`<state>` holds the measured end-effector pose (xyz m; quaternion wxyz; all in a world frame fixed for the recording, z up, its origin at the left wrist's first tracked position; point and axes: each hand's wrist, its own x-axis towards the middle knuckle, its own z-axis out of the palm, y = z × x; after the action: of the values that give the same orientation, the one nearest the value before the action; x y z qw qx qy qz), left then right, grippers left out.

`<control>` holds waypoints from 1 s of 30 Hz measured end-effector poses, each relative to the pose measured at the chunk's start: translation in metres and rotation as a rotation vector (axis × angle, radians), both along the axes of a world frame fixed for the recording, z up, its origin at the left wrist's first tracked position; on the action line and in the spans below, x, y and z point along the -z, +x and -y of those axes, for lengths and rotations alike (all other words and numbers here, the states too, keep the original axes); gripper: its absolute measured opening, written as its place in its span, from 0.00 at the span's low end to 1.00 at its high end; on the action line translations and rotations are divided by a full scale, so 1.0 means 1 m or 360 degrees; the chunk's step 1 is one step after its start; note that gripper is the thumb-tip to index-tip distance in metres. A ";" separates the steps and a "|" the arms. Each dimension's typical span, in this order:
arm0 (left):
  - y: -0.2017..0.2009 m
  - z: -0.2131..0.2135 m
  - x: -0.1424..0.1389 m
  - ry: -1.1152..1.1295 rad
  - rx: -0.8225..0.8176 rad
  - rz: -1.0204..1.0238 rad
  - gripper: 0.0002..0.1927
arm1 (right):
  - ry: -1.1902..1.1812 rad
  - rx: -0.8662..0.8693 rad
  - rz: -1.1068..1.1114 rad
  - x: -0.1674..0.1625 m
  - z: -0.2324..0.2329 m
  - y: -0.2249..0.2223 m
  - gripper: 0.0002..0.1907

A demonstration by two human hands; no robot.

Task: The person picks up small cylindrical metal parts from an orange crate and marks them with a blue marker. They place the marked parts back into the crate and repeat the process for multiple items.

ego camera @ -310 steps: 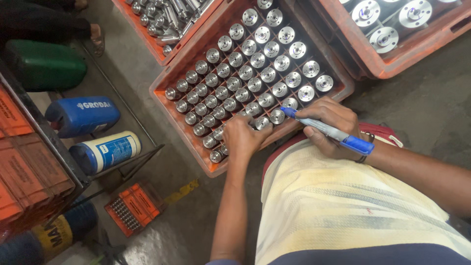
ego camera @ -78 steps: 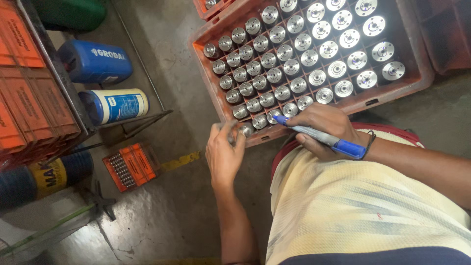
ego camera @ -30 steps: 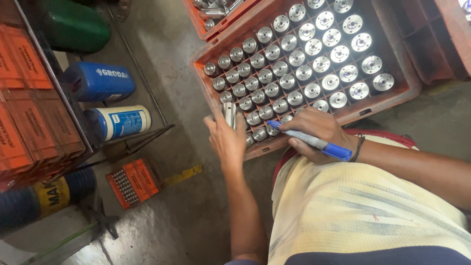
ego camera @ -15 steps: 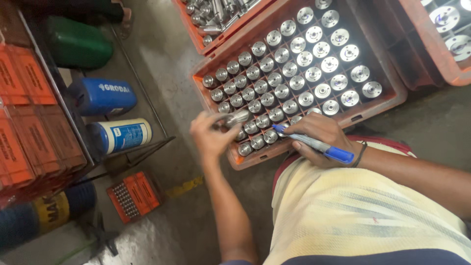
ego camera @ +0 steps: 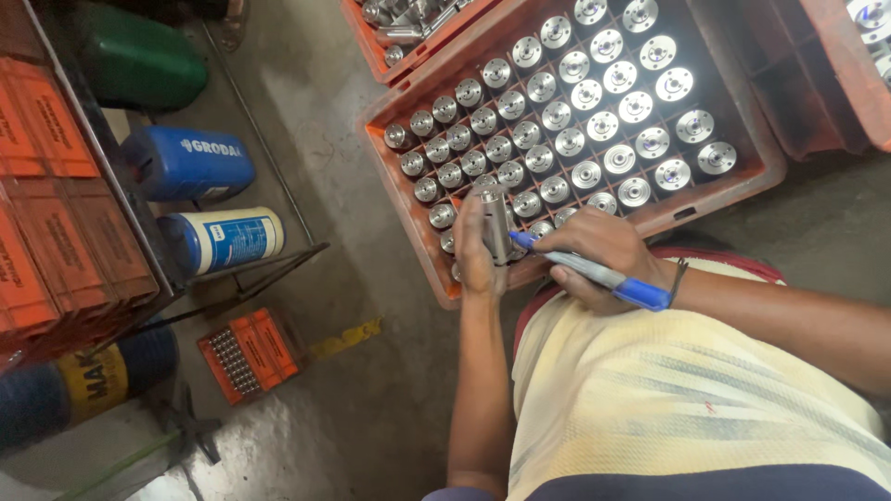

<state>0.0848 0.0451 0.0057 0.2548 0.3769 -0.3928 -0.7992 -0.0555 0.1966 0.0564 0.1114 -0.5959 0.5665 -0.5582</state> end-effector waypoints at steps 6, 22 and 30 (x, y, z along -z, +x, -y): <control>-0.003 0.002 0.005 0.0041 0.0044 -0.0236 0.19 | 0.0014 -0.0012 0.0015 0.000 0.002 0.002 0.16; -0.017 0.044 -0.024 -0.2017 0.0470 0.1694 0.20 | 0.0128 0.0118 0.0092 0.000 -0.007 -0.011 0.14; 0.008 0.062 -0.034 -0.0956 0.0056 0.0271 0.19 | 0.0040 0.0092 -0.0206 -0.009 -0.003 -0.012 0.14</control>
<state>0.0933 -0.0167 0.0400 0.3070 0.3433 -0.6379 -0.6172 -0.0671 0.2000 0.0651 0.0659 -0.6126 0.5965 -0.5143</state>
